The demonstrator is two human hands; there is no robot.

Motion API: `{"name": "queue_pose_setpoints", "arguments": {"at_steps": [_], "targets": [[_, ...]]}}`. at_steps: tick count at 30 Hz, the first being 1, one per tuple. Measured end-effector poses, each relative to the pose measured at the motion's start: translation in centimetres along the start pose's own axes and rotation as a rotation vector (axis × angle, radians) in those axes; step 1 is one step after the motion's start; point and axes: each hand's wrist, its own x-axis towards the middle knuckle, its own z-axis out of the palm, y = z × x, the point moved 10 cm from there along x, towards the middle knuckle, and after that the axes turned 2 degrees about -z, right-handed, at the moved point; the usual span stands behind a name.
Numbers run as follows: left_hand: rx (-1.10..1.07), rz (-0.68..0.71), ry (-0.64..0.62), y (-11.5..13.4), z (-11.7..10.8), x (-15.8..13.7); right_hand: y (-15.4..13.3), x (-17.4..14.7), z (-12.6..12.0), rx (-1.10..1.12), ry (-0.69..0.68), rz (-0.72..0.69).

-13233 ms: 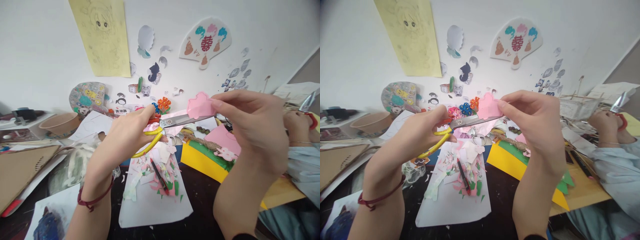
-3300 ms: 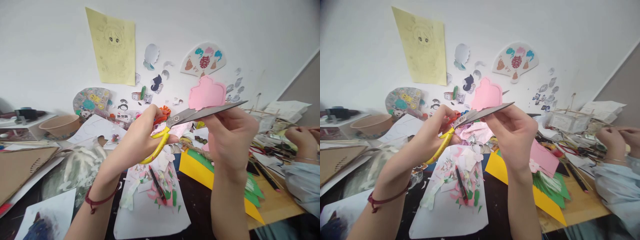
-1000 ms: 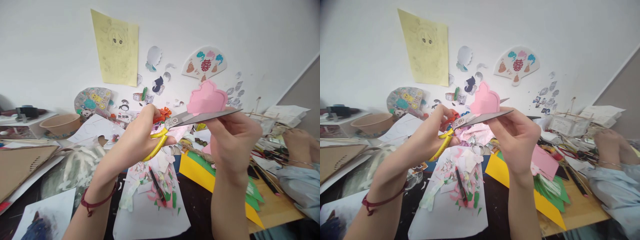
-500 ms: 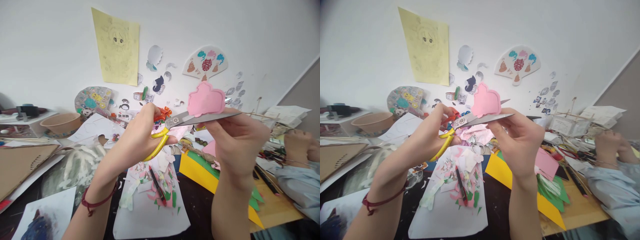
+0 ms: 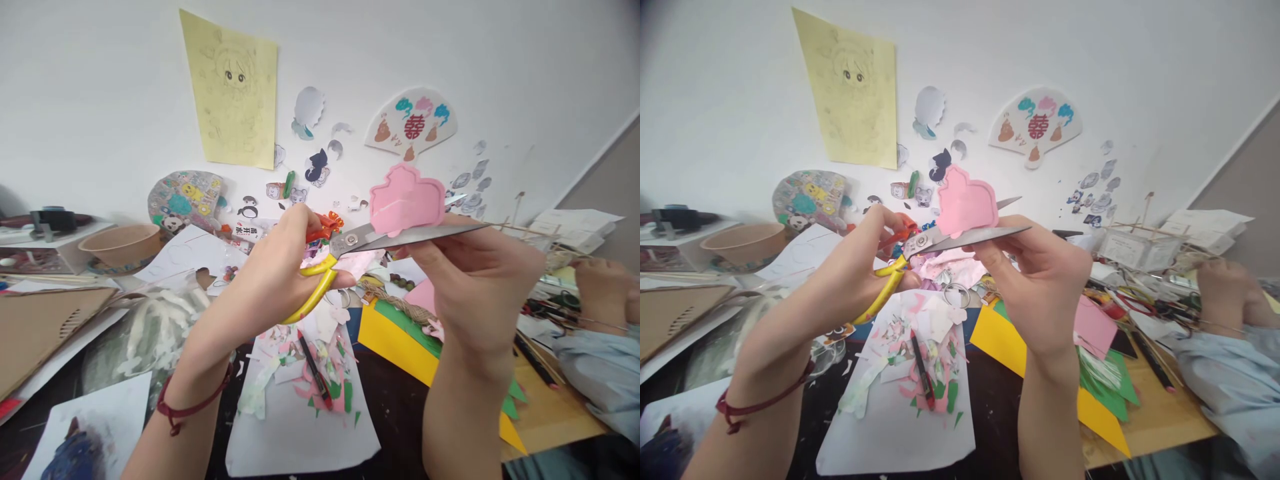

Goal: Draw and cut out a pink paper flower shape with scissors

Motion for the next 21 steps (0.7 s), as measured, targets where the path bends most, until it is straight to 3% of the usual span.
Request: {"name": "queue_pose_setpoints", "arguments": {"at_steps": [15, 21], "targets": [[-0.073, -0.052, -0.157, -0.3, 1.1, -0.2, 0.8, 0.0, 0.5, 0.072, -0.061, 0.034], [-0.102, -0.048, -0.233, 0.0, 1.6, -0.4, 1.0, -0.1, 0.3, 0.079, -0.010, 0.032]]}}
